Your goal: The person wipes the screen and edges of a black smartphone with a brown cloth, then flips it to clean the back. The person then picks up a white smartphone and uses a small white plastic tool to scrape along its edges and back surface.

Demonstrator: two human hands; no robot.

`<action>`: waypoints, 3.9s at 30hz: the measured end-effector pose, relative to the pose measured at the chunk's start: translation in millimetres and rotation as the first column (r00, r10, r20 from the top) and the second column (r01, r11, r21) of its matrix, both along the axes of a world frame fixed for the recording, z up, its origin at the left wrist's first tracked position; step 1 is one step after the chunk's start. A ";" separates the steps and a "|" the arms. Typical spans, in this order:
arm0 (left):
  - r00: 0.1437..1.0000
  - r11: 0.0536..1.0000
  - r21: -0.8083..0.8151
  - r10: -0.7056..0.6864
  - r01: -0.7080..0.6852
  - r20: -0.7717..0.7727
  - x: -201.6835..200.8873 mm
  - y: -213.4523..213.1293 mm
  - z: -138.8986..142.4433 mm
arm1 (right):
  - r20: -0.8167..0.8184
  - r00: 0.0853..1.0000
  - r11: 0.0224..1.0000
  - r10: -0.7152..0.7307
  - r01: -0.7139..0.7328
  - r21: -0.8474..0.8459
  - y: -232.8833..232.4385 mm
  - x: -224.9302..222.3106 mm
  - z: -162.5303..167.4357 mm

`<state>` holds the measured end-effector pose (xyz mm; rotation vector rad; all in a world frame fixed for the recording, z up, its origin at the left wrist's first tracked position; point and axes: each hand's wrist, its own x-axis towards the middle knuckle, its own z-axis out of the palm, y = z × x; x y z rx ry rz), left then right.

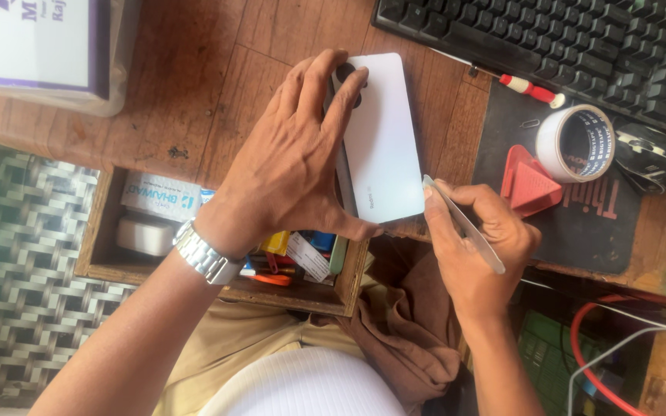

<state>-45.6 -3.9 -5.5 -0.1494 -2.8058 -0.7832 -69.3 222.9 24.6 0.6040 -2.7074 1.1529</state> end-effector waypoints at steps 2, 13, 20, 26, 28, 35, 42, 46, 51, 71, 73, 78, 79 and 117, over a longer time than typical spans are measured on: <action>1.000 1.000 -0.019 0.004 -0.004 -0.012 0.4 -0.1 0.8 | -0.006 0.999 0.998 -0.032 0.032 0.046 0.5 1.4 1.3; 1.000 1.000 0.015 -0.018 0.018 -0.006 0.5 -1.0 5.0 | 0.021 1.000 0.992 -0.017 0.019 -0.126 -6.9 -4.9 -16.7; 0.999 0.999 0.050 -0.007 0.005 0.043 0.7 -0.7 2.8 | 0.301 0.953 0.816 0.044 0.140 -0.562 14.1 -22.0 -14.8; 1.000 1.000 0.030 -0.006 0.005 0.023 1.5 -1.5 0.9 | 0.404 0.908 0.798 0.109 0.163 -0.581 23.6 -26.6 -5.0; 0.999 1.000 0.023 0.001 -0.002 0.048 1.4 -1.2 0.7 | 0.412 0.903 0.818 0.126 0.141 -0.558 25.5 -26.2 -0.2; 0.999 1.000 0.019 0.005 -0.006 0.054 3.3 -0.2 0.3 | 0.432 0.887 0.849 0.162 0.098 -0.519 38.1 -29.2 0.4; 0.998 0.999 0.037 0.000 -0.002 0.070 6.5 -0.5 5.2 | 0.429 0.897 0.970 0.108 -0.001 -0.242 26.6 -40.6 -10.8; 0.999 0.998 0.056 0.008 -0.011 0.053 7.1 0.6 9.6 | 0.283 0.957 0.998 0.064 -0.063 -0.010 -1.3 -46.9 -7.7; 0.999 0.999 0.030 0.040 -0.039 -0.013 12.1 7.3 12.9 | 0.089 0.994 0.995 0.061 -0.068 0.075 -29.8 -54.4 -4.1; 0.995 0.995 0.069 0.063 -0.068 0.074 12.9 10.1 16.3 | 0.166 0.985 0.998 0.053 -0.050 -0.025 -45.1 -70.3 -10.3; 0.996 0.995 0.068 0.063 -0.067 0.065 12.6 9.9 16.6 | 0.177 0.983 0.999 0.045 -0.044 -0.009 -44.8 -71.4 -11.1; 0.995 0.996 0.065 0.058 -0.063 0.077 12.4 9.7 17.6 | 0.244 0.968 0.998 0.060 -0.053 -0.033 -44.3 -74.8 -9.8; 0.995 0.996 0.062 0.056 -0.061 0.081 11.9 9.7 17.6 | 0.278 0.959 0.998 0.054 -0.047 -0.032 -44.1 -75.7 -9.0; 0.994 1.000 0.015 0.007 -0.009 0.105 11.1 7.1 11.5 | 0.670 0.669 0.935 0.322 -0.115 -0.336 -31.9 -115.5 -9.1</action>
